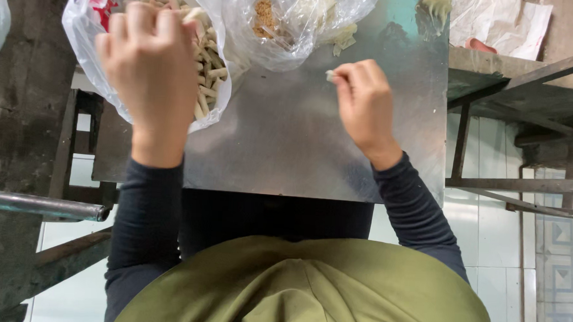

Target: The person sits at a metal table and wraps triangular pastry wrappers around a brown filling, folding each wrapper over the filling and rolling it closed. The person places the finished rolls into a plastic bag and stacks folded wrappers on the table.

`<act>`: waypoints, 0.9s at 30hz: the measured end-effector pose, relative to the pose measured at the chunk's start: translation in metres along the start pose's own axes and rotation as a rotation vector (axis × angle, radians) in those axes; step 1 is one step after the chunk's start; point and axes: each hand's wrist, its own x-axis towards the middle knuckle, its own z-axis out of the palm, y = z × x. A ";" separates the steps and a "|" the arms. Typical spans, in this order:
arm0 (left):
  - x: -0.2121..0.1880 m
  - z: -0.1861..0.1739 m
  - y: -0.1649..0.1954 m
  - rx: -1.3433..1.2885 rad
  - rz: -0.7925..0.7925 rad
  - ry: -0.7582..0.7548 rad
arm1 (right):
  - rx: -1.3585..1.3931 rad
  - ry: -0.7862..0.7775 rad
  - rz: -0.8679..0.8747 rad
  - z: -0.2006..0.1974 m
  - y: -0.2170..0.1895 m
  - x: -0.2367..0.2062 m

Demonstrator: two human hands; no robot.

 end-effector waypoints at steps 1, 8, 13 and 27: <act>0.000 0.000 -0.009 0.047 -0.003 -0.035 | -0.056 -0.011 -0.109 0.006 -0.006 0.001; -0.032 -0.022 0.037 -0.201 0.051 0.015 | 0.192 -0.024 -0.070 0.048 -0.012 0.036; -0.063 0.022 0.119 -0.411 -0.061 -0.356 | 0.003 -0.122 -0.162 0.078 0.018 0.089; -0.079 0.057 0.124 -0.817 -0.340 -0.473 | -0.073 0.033 -0.262 0.099 0.031 0.081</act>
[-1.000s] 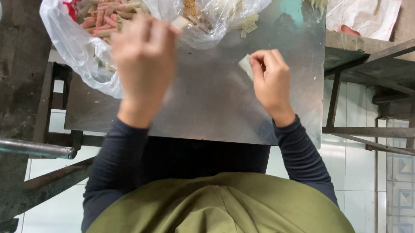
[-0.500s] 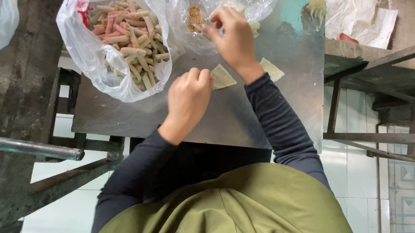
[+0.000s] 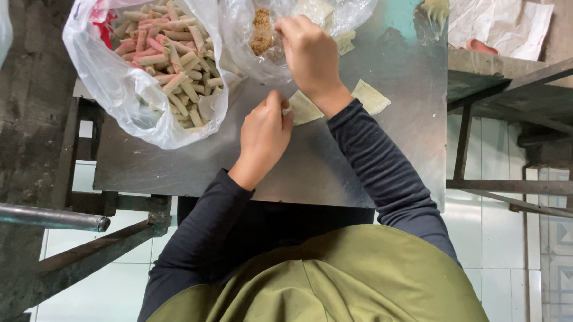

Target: The person sits at a metal table and wraps triangular pastry wrappers around a brown filling, folding each wrapper over the filling and rolling it closed. The person places the finished rolls into a plastic bag and stacks folded wrappers on the table.

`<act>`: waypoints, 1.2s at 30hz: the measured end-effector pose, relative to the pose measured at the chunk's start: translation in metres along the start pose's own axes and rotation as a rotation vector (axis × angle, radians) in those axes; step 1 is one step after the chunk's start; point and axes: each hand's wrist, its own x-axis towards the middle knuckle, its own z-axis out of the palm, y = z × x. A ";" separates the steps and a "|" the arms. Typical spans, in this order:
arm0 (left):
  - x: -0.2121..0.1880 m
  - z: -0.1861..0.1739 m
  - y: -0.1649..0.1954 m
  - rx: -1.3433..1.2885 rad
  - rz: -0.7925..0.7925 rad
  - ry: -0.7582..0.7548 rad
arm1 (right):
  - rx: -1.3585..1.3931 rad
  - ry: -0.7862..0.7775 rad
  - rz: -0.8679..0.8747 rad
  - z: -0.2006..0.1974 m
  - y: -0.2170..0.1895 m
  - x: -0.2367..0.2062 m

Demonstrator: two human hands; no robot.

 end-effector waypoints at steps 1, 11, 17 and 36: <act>0.001 -0.003 0.001 -0.042 0.004 0.004 | 0.036 0.021 0.006 -0.002 -0.001 0.002; 0.005 -0.009 0.001 -0.242 -0.034 0.065 | 0.131 0.063 0.054 -0.006 0.001 0.021; 0.004 -0.010 0.002 -0.250 -0.071 0.057 | -0.062 0.061 -0.022 0.009 0.005 0.018; 0.004 -0.012 0.001 -0.251 -0.095 0.063 | 0.563 0.067 0.653 0.020 0.001 0.002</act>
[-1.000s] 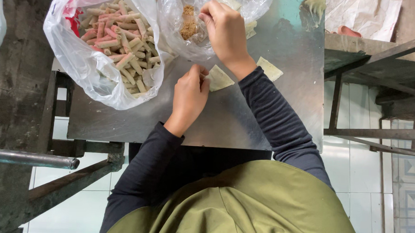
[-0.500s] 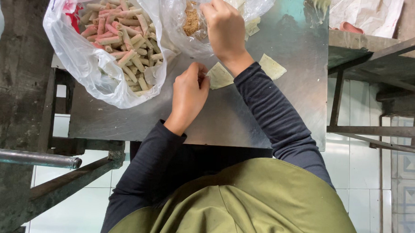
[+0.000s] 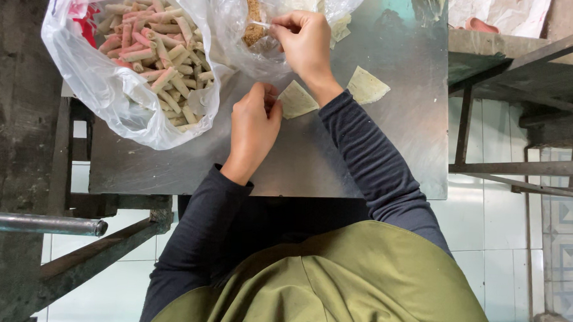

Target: The person sits at a metal table and wraps triangular pastry wrappers around a brown filling, folding each wrapper over the filling and rolling it closed. The person places the finished rolls into a plastic bag and stacks folded wrappers on the table.

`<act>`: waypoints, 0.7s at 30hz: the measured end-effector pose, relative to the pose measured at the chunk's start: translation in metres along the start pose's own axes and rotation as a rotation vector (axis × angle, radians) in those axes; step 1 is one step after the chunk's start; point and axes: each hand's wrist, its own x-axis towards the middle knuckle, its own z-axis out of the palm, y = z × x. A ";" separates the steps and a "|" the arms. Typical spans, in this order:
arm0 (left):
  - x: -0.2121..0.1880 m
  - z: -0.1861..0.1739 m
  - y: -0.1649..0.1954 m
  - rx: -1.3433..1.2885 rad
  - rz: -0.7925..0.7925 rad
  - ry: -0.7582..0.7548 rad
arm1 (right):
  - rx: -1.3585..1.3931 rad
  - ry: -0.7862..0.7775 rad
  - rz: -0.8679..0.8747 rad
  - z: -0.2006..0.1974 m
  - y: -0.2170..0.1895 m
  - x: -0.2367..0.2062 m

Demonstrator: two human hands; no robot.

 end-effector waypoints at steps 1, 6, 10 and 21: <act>0.000 -0.001 0.001 -0.007 -0.006 -0.003 | 0.043 0.002 0.026 0.000 0.000 0.000; 0.000 -0.004 0.003 -0.018 -0.044 -0.022 | 0.111 -0.003 0.067 -0.011 0.002 -0.006; 0.001 -0.005 0.004 -0.014 -0.020 -0.032 | -0.132 0.091 -0.229 -0.008 0.002 -0.018; 0.000 -0.006 0.004 -0.028 -0.050 -0.044 | 0.146 0.042 0.078 -0.013 0.002 -0.015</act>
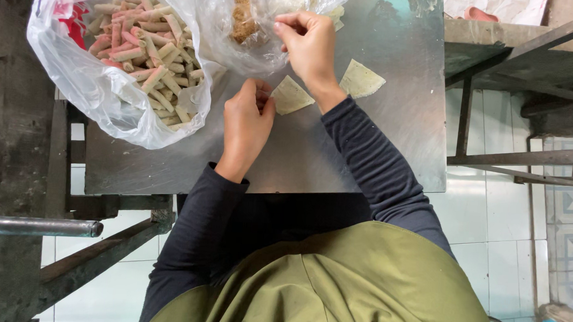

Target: The person sits at a metal table and wraps triangular pastry wrappers around a brown filling, folding each wrapper over the filling and rolling it closed. The person places the finished rolls into a plastic bag and stacks folded wrappers on the table.

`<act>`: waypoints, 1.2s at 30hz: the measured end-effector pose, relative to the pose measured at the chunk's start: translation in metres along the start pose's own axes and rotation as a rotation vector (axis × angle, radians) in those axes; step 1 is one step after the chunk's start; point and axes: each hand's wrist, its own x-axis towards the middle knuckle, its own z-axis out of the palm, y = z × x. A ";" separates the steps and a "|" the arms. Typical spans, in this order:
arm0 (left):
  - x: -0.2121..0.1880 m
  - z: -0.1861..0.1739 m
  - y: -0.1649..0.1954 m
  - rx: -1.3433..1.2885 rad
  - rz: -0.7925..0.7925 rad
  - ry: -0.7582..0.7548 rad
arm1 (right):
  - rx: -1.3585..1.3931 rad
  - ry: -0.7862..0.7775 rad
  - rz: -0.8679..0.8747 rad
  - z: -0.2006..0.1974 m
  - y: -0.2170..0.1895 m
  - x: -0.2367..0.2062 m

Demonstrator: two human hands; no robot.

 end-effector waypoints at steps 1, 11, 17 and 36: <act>0.000 0.000 0.001 0.001 -0.005 0.000 | 0.009 0.005 0.008 -0.005 -0.001 0.000; -0.001 -0.007 0.007 0.040 -0.058 -0.012 | 0.150 -0.120 0.195 -0.102 -0.033 -0.046; -0.001 -0.005 0.001 -0.036 -0.055 -0.014 | 0.040 -0.188 0.324 -0.123 -0.006 -0.088; 0.003 -0.009 0.001 -0.034 -0.124 -0.054 | -0.591 -0.291 -0.795 -0.131 -0.008 -0.104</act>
